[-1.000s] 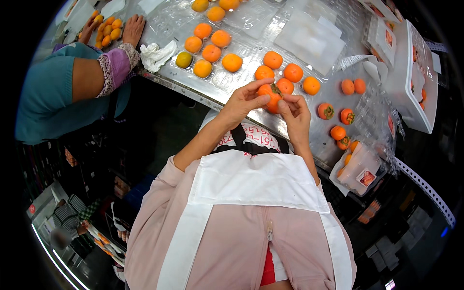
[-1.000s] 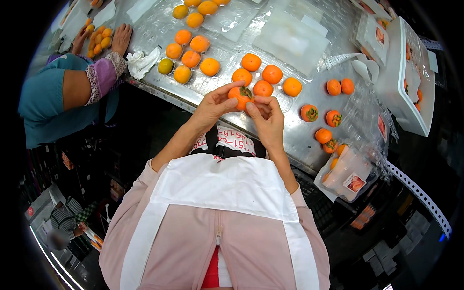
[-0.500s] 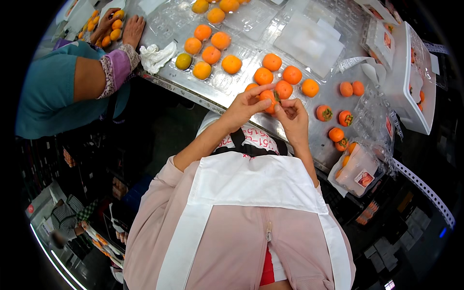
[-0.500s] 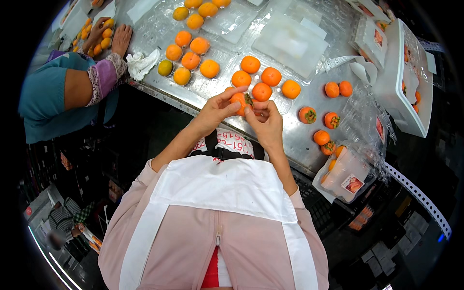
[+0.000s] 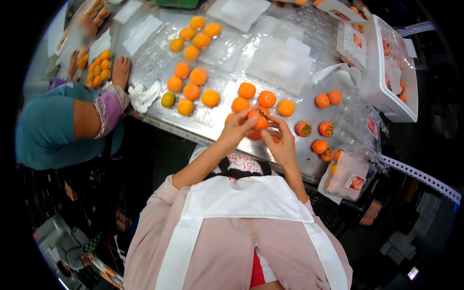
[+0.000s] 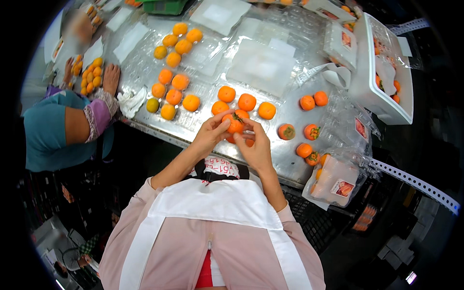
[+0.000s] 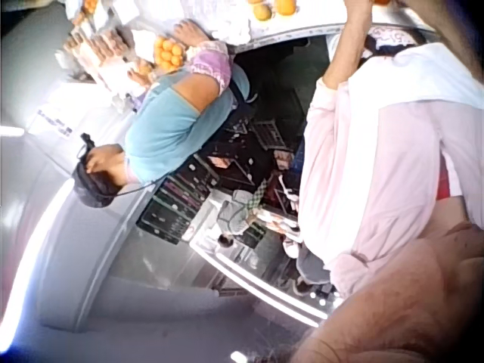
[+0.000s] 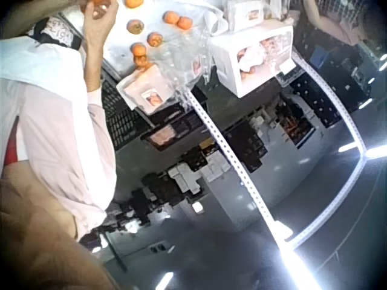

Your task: The person picks persimmons from a table, rotates them to inspect the surface, and places them into clear plastic trays. They repeat this process with multiple fruits, arranging them in rows while coworkers also sort fruit nearby.

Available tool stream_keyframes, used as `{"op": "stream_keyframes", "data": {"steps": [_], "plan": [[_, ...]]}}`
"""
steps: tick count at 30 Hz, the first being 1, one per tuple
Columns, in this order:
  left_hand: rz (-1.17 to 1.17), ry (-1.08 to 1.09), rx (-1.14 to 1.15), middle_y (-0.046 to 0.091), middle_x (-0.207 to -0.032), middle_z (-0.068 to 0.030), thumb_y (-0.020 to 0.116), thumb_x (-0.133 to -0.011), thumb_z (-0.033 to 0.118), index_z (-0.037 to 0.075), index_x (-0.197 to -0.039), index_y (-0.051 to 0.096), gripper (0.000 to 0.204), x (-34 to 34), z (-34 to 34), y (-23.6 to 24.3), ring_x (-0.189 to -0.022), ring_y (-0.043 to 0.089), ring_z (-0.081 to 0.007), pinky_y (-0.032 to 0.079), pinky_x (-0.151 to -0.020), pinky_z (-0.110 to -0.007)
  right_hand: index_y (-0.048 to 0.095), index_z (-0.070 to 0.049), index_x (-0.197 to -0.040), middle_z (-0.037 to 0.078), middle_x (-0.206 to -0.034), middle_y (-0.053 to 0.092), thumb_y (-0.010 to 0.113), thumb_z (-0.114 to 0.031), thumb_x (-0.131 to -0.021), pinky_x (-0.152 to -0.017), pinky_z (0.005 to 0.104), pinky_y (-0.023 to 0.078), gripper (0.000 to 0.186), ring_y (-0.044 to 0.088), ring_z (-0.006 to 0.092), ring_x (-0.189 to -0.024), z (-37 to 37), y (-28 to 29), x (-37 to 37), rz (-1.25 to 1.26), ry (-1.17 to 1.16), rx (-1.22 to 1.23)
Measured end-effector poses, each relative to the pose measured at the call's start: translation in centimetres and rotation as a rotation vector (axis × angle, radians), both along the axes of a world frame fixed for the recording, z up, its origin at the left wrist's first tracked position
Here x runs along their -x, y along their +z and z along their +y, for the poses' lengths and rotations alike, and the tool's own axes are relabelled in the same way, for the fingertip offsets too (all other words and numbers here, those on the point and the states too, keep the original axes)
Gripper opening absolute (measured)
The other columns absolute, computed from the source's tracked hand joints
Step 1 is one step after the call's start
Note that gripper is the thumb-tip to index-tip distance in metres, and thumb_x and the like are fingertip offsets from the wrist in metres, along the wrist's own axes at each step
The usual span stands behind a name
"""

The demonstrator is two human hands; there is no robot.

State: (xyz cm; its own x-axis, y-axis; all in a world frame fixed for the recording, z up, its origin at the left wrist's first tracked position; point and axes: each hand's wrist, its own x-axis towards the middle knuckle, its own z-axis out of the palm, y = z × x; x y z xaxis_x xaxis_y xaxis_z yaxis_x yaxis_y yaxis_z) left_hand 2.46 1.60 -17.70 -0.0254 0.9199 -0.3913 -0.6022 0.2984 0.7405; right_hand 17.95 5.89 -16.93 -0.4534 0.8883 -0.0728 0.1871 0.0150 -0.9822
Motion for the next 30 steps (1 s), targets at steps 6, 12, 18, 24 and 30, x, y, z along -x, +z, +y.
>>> {"op": "stream_keyframes", "data": {"steps": [6,12,18,24,30], "plan": [[-0.006,-0.092,0.075,0.058,-0.108,-0.0023,0.055,-0.093,0.022,0.005,-0.130,0.047,0.041,-2.0,2.4,-1.7,-0.092,0.057,-0.0084,0.050,-0.075,-0.021,0.056,-0.004,-0.118,0.013,-0.109,0.059,0.073,-0.010,-0.073,-0.071,0.0299,0.052,0.048,0.060,0.0243,-0.095,0.6,-0.1,-0.9,-0.160,-0.156,-0.367],[-0.009,-0.117,0.097,0.051,-0.119,-0.0099,0.046,-0.095,0.042,0.007,-0.138,0.034,0.057,-2.2,2.6,0.5,-0.093,0.058,-0.0192,0.052,-0.079,-0.032,0.057,-0.001,-0.120,0.006,-0.099,0.065,0.069,-0.009,-0.079,-0.064,0.0211,0.048,0.043,0.059,0.0051,-0.077,5.4,-0.8,-4.3,-0.027,-0.407,-0.049],[0.196,-0.154,0.038,0.060,-0.108,-0.0080,0.052,-0.094,0.018,0.003,-0.123,0.050,0.033,0.6,1.9,0.8,-0.091,0.061,-0.0149,0.050,-0.078,-0.027,0.052,0.003,-0.120,0.005,-0.100,0.057,0.062,-0.006,-0.086,-0.071,0.0247,0.049,0.036,0.056,0.0115,-0.077,17.8,12.5,-16.0,0.236,-1.012,-0.785],[0.220,-0.006,0.094,0.062,-0.099,-0.0081,0.055,-0.092,0.016,0.004,-0.116,0.054,0.026,3.1,0.2,-0.8,-0.080,0.062,-0.0144,0.053,-0.067,-0.027,0.053,-0.010,-0.123,0.011,-0.117,0.053,0.067,-0.007,-0.081,-0.075,0.0290,0.052,0.044,0.057,0.0220,-0.100,27.4,22.2,-24.0,-0.359,-1.283,-1.335],[0.179,-0.006,0.087,0.061,-0.098,-0.0065,0.056,-0.092,0.016,0.005,-0.115,0.055,0.025,3.6,1.0,-1.3,-0.081,0.061,-0.0111,0.051,-0.067,-0.024,0.049,-0.009,-0.128,0.014,-0.129,0.049,0.067,-0.020,-0.078,-0.094,0.0428,0.042,0.054,0.049,0.0317,-0.116,34.0,12.8,-32.1,-1.069,-1.168,-0.785]]}}
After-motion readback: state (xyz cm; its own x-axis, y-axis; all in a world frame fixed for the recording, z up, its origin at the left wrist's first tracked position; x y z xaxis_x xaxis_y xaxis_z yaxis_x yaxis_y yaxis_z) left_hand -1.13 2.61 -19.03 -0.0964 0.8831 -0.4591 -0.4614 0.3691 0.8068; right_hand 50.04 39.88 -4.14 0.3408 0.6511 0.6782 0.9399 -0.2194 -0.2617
